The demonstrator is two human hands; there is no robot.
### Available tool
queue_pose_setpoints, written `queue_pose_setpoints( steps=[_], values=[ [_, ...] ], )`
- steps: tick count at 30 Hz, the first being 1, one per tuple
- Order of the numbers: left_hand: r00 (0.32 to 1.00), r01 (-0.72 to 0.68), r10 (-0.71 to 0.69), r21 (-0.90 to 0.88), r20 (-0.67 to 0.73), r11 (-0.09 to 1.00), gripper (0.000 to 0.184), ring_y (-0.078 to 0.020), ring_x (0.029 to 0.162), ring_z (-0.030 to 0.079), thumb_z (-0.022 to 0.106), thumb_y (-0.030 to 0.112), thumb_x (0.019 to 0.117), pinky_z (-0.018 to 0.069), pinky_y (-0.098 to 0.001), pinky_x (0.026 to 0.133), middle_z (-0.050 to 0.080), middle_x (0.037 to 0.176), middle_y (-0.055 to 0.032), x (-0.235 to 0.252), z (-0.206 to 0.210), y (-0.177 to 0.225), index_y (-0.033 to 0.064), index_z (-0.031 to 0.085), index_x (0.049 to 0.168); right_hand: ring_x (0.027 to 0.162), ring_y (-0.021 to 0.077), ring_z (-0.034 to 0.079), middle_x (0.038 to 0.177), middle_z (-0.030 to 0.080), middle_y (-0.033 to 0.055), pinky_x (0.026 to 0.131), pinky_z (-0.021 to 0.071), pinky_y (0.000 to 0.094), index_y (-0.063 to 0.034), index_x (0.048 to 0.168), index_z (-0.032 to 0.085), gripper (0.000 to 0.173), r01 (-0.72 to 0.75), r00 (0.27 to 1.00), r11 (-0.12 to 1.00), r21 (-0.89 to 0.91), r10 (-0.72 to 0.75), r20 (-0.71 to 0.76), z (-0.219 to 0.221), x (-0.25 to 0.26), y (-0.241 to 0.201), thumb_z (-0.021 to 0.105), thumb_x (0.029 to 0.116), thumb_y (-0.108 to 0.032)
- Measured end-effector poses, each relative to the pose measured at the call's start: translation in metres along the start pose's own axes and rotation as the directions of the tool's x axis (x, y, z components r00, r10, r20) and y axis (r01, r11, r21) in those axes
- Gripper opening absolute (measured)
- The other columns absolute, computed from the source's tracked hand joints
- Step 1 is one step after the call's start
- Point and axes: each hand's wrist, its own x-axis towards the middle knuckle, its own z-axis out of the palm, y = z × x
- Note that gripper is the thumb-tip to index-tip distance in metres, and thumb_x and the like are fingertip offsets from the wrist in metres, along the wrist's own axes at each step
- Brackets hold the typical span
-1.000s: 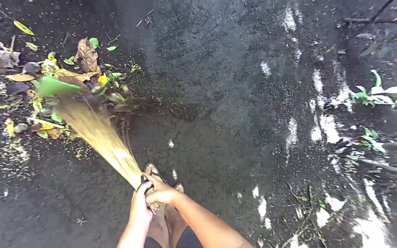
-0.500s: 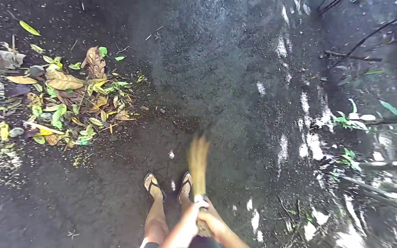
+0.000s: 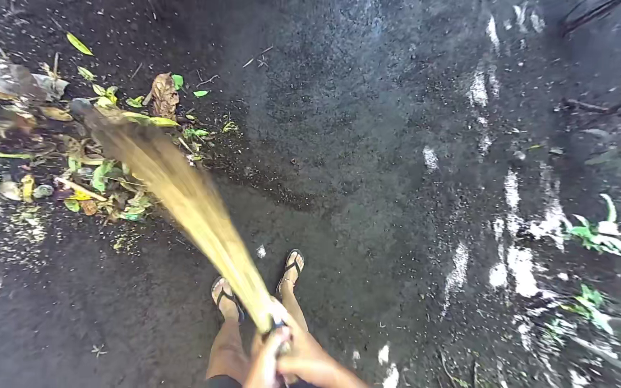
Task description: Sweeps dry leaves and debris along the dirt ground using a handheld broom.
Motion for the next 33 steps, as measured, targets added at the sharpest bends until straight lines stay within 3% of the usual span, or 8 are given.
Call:
queue_pose_setpoints(
  steps=[3,6,10,16,19,23,28,33],
  values=[
    [0.956,0.269,-0.287,0.220,0.055,0.938,0.029,-0.0122,0.077,0.063,0.053,-0.005,0.0954,0.0551,-0.0311,0.075,0.064,0.092,-0.0071,-0.046,0.098,0.020,-0.0005,0.052,0.124,0.115,0.0226,0.065,0.136,0.059,0.0216,0.096,0.0560,0.0430,-0.0053,0.162,0.017,0.115,-0.051,0.942,0.984,0.170,0.103,-0.319,-0.039,-0.072,0.014,0.080,0.0673,0.001],
    [0.870,0.408,-0.445,0.197,0.212,0.892,0.019,-0.0149,0.078,0.065,0.055,0.003,0.0972,0.0565,-0.0335,0.073,0.066,0.089,-0.0081,0.001,0.122,-0.037,0.0027,0.056,0.117,0.111,0.0233,0.064,0.133,0.057,0.0217,0.092,0.0563,0.0420,-0.0052,0.162,0.009,0.115,-0.129,0.843,0.937,0.324,0.276,-0.461,-0.075,-0.085,0.018,0.075,0.0680,-0.002],
    [0.912,0.411,-0.410,-0.065,0.026,0.909,0.013,-0.0209,0.073,0.065,0.060,0.011,0.0938,0.0563,-0.0405,0.065,0.067,0.083,-0.0113,0.065,0.101,-0.054,0.0032,0.062,0.104,0.108,0.0314,0.066,0.129,0.060,0.0231,0.091,0.0569,0.0508,-0.0111,0.161,0.015,0.106,-0.301,0.916,0.922,0.243,0.350,-0.194,-0.100,-0.010,0.034,0.076,0.0746,-0.009],
    [0.946,-0.087,-0.010,-0.283,-0.325,0.955,0.010,-0.0139,0.062,0.064,0.053,0.012,0.0969,0.0552,-0.0315,0.054,0.063,0.075,-0.0067,0.076,0.057,0.018,0.0063,0.058,0.104,0.128,0.0375,0.055,0.149,0.045,0.0299,0.105,0.0474,0.0542,-0.0099,0.164,0.009,0.112,-0.144,0.938,0.989,0.046,0.122,0.326,-0.058,0.096,-0.018,0.074,0.0742,-0.001],
    [0.940,-0.161,0.083,-0.214,-0.330,0.964,0.021,-0.0177,0.076,0.066,0.054,0.011,0.0984,0.0574,-0.0364,0.066,0.066,0.089,-0.0109,0.057,0.084,0.026,0.0024,0.057,0.117,0.138,0.0369,0.047,0.157,0.037,0.0280,0.110,0.0437,0.0542,-0.0094,0.164,0.013,0.116,0.003,0.931,1.000,-0.007,0.000,0.364,-0.083,0.081,-0.044,0.079,0.0690,-0.001],
    [0.993,-0.024,0.011,-0.103,-0.121,0.994,0.047,-0.0201,0.082,0.069,0.060,0.011,0.0910,0.0595,-0.0395,0.072,0.067,0.096,-0.0131,0.013,0.111,-0.014,0.0008,0.046,0.135,0.129,0.0274,0.058,0.148,0.052,0.0206,0.106,0.0505,0.0492,-0.0108,0.164,0.017,0.116,-0.012,0.990,0.999,-0.043,0.018,0.142,-0.110,-0.008,-0.031,0.080,0.0674,-0.005],
    [0.928,0.360,-0.364,0.067,0.080,0.931,0.025,-0.0152,0.078,0.064,0.061,0.007,0.0938,0.0559,-0.0352,0.071,0.065,0.089,-0.0077,-0.002,0.135,-0.030,0.0034,0.056,0.118,0.123,0.0252,0.059,0.141,0.052,0.0263,0.104,0.0504,0.0401,0.0048,0.158,0.013,0.102,-0.204,0.925,0.959,0.199,0.255,-0.281,-0.099,-0.077,-0.018,0.074,0.0765,0.001],
    [0.942,0.201,-0.253,-0.235,-0.219,0.951,0.021,-0.0253,0.081,0.068,0.065,0.012,0.0916,0.0576,-0.0462,0.069,0.069,0.091,-0.0156,0.054,0.077,-0.009,0.0010,0.064,0.110,0.114,0.0313,0.064,0.131,0.060,0.0233,0.096,0.0548,0.0506,-0.0064,0.158,0.024,0.095,-0.316,0.947,0.947,0.066,0.311,0.077,-0.079,0.038,0.008,0.076,0.0777,-0.011]
  ],
)
